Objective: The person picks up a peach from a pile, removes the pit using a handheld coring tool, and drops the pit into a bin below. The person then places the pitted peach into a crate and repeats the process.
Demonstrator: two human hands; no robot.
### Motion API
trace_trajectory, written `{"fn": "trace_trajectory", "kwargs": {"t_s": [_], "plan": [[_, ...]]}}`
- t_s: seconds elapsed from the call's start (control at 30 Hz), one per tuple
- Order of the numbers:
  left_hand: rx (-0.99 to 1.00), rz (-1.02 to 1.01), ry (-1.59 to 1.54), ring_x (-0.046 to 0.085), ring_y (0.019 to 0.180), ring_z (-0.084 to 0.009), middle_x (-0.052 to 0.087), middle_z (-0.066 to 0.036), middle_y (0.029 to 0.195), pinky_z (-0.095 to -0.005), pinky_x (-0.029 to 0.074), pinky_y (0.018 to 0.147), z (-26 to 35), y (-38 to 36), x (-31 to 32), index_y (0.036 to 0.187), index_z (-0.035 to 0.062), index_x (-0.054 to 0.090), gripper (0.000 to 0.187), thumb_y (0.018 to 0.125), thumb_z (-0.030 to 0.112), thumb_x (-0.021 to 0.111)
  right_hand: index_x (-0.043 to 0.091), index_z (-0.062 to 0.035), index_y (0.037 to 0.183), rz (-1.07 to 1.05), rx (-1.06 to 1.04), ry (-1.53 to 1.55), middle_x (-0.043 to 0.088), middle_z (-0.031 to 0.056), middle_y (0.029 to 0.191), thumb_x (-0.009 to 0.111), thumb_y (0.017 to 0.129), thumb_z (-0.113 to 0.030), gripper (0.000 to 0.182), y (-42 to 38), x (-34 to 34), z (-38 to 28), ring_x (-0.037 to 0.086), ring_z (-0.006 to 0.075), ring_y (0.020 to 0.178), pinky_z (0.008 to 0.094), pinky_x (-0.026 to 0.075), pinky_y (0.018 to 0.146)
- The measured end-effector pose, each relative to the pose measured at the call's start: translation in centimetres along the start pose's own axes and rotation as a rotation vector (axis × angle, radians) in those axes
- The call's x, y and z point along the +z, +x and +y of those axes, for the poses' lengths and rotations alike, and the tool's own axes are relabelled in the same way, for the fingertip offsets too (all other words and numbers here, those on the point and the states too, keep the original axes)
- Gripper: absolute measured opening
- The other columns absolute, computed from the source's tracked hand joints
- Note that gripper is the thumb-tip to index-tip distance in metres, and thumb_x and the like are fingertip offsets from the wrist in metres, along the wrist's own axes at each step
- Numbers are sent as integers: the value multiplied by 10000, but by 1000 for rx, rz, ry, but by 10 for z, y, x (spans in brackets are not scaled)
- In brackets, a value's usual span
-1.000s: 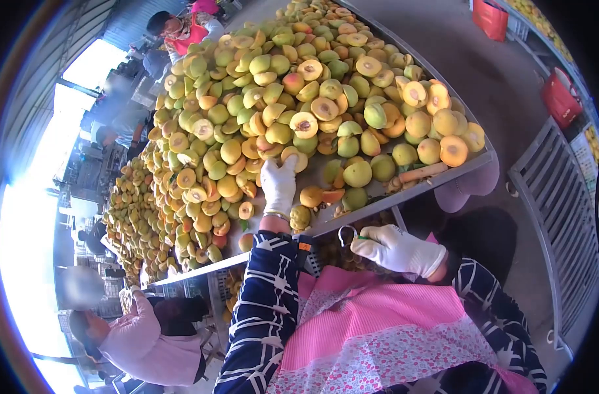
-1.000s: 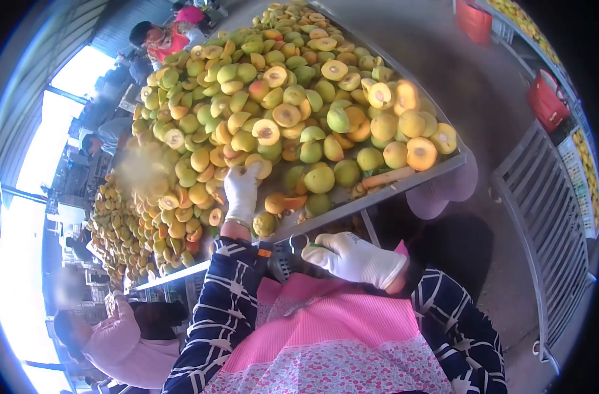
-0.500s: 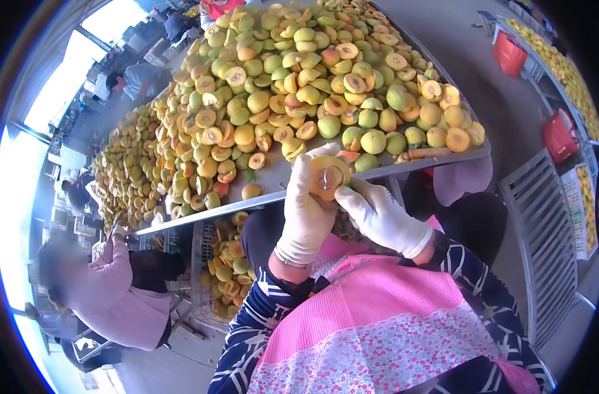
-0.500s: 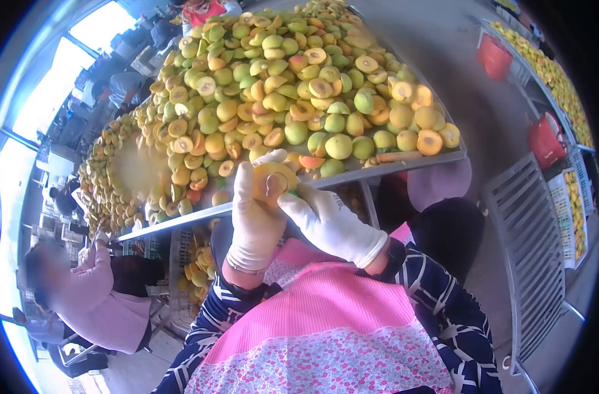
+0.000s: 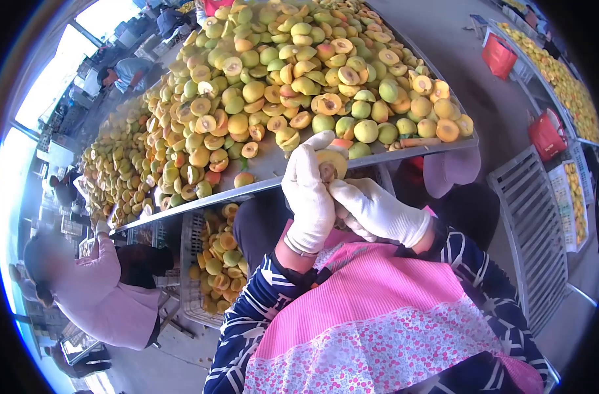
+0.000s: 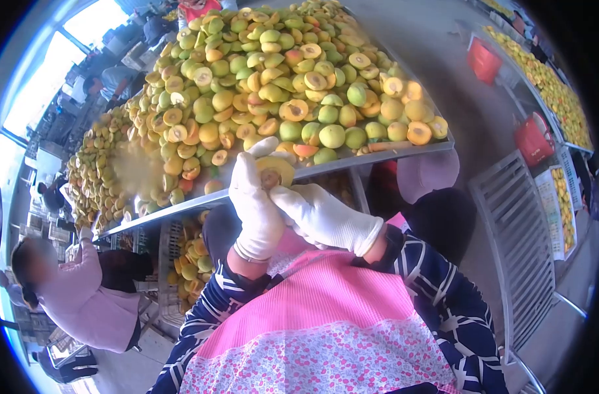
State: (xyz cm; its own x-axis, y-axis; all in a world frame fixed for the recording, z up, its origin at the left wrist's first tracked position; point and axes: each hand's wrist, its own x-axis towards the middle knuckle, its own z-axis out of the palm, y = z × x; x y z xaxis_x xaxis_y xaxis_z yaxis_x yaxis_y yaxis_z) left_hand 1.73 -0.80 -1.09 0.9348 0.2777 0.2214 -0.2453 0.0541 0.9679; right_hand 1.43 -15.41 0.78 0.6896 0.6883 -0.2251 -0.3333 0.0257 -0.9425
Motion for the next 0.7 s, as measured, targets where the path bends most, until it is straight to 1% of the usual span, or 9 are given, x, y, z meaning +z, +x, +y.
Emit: {"fn": "trace_trajectory", "kwargs": {"t_s": [0.1,0.23,0.33,0.37,0.47,0.5,0.6,0.63,0.7], "plan": [[-49,-40,-107,638,913,-124,722,-82,1055,-259,503,815,3,0,-2,1190,2,695,457,1111,369,434,577,-52,835,-59,118,-11,445,-21,581,459,1082,-496,521,0,-8,-3,383,79,410,268,315,381],[71,-327,-107,690,807,-174,739,-144,889,-291,549,746,3,13,-12,1139,-49,694,493,1093,369,436,532,-77,763,-176,257,145,375,-27,516,457,1062,-564,576,-4,-17,-6,337,89,363,250,269,346],[36,-483,-186,689,780,-181,739,-140,863,-292,553,729,6,18,-14,1123,-54,696,502,1082,383,452,525,-78,755,-294,339,390,356,-23,507,448,1061,-581,593,-7,-20,-6,302,82,336,250,236,321],[-27,-528,-222,693,789,-190,739,-146,876,-294,554,741,8,16,-11,1116,-54,694,518,1083,399,445,529,-78,762,-441,323,518,344,-21,501,450,1060,-578,587,-2,-23,5,276,76,323,246,208,307],[-15,-514,-205,692,803,-191,735,-154,888,-297,555,750,10,15,-6,1110,-52,694,569,1087,452,430,531,-71,770,-546,298,649,351,-17,499,442,1064,-574,588,1,-26,12,280,76,325,240,214,308],[-71,-511,-243,687,814,-198,729,-159,907,-306,556,755,14,12,-3,1112,-43,686,660,1079,552,403,536,-64,786,-629,253,680,348,-19,499,448,1060,-579,590,2,-29,17,281,75,331,236,213,309],[-266,-366,-545,684,823,-215,724,-161,923,-320,553,771,13,13,-3,1123,-35,677,749,1061,642,363,539,-54,794,-670,254,622,351,-18,504,446,1063,-573,592,0,-35,16,285,72,341,237,210,312],[-239,-215,-420,648,774,-238,702,-164,870,-337,531,743,18,13,-5,1120,-34,666,785,1030,692,382,542,-47,800,-704,288,621,366,-11,510,446,1069,-556,583,0,-41,18,286,67,351,238,206,315],[-194,-73,-291,659,824,-229,703,-158,900,-333,549,773,6,17,-38,1179,-43,624,819,1052,690,280,568,-24,777,-549,315,482,366,-24,498,531,1028,-575,606,-8,-49,13,317,67,367,241,207,338]]}}
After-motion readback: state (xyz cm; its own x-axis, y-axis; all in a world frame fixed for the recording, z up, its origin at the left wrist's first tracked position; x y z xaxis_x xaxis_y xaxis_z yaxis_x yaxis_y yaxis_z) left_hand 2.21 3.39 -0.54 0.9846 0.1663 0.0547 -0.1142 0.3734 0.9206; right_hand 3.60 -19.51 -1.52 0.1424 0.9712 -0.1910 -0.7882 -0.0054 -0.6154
